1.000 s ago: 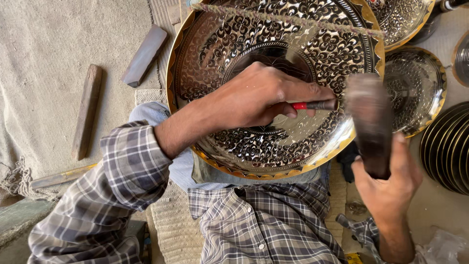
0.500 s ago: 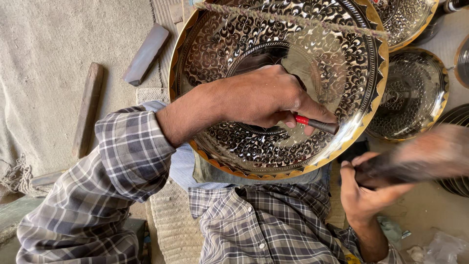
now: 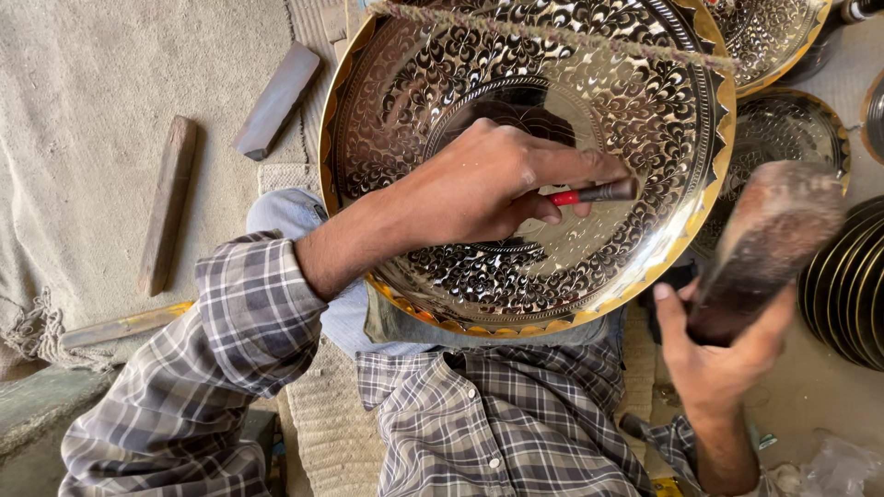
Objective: The person sits on the floor holding a small punch against the center of a large decorative brass tray and strikes it with a wooden mallet, working the surface in sections to engrave a pattern. The person repositions the punch repeatedly across the tray's inner area while tapping.
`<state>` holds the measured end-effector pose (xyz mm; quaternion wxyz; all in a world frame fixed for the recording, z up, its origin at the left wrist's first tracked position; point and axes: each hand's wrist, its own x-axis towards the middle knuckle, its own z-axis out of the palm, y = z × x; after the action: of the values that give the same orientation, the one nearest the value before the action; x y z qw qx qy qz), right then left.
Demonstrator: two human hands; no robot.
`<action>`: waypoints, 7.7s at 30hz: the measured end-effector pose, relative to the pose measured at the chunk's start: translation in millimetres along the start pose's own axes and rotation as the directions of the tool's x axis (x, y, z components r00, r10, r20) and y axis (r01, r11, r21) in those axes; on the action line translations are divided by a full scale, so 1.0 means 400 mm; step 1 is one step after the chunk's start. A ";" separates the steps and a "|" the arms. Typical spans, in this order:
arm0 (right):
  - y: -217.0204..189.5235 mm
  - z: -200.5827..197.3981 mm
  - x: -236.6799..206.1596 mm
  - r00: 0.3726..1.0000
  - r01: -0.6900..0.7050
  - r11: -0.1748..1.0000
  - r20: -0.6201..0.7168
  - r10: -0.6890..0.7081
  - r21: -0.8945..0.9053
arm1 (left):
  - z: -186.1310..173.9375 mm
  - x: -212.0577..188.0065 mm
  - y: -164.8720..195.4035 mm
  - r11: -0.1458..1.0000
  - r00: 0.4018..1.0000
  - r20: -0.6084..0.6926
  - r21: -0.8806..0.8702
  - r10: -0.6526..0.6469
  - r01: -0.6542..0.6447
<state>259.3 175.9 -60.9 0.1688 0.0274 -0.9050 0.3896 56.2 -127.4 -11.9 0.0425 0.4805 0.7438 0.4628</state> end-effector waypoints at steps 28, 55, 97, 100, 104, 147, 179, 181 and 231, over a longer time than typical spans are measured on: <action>0.027 0.055 -0.092 0.990 0.053 0.997 -0.134 -0.045 0.062 | 0.015 0.047 -0.028 0.964 0.924 0.317 -0.220 0.216 -0.150; -0.001 -0.059 0.110 0.964 0.216 0.975 0.170 -0.203 -0.058 | -0.008 -0.012 -0.014 0.999 1.000 0.008 -0.046 0.024 -0.024; -0.228 -0.052 0.630 0.430 0.757 0.642 0.831 -0.353 -0.119 | 0.177 -0.113 0.130 0.830 0.331 -0.771 -0.434 -0.543 0.351; -0.239 -0.051 0.639 0.432 0.789 0.590 0.839 -0.331 -0.173 | 0.174 -0.117 0.124 0.827 0.261 -0.785 -0.533 -0.562 0.176; -0.262 -0.040 0.653 0.427 0.807 0.584 0.769 -0.476 -0.087 | 0.179 -0.113 0.127 0.808 0.250 -0.770 -0.537 -0.587 0.243; -0.216 -0.046 0.675 0.373 0.795 0.594 0.871 -0.321 -0.122 | 0.153 -0.102 0.123 0.805 0.308 -0.760 -0.448 -0.572 0.390; 0.016 -0.076 0.055 0.995 -0.054 0.998 0.091 0.052 0.025 | -0.026 -0.056 -0.010 0.998 0.993 -0.113 -0.045 -0.047 0.042; 0.007 -0.082 0.044 0.996 -0.089 0.987 0.031 0.086 0.137 | -0.031 -0.058 -0.007 0.996 0.994 -0.090 -0.071 -0.059 0.052; -0.022 -0.050 0.141 0.954 0.239 0.967 0.208 -0.217 -0.084 | 0.019 -0.052 0.016 0.992 0.982 -0.168 -0.104 -0.086 0.069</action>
<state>213.6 188.8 -23.6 0.1235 0.1611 -0.9277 0.3133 75.7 -137.4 -19.7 0.0194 0.4065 0.7393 0.5365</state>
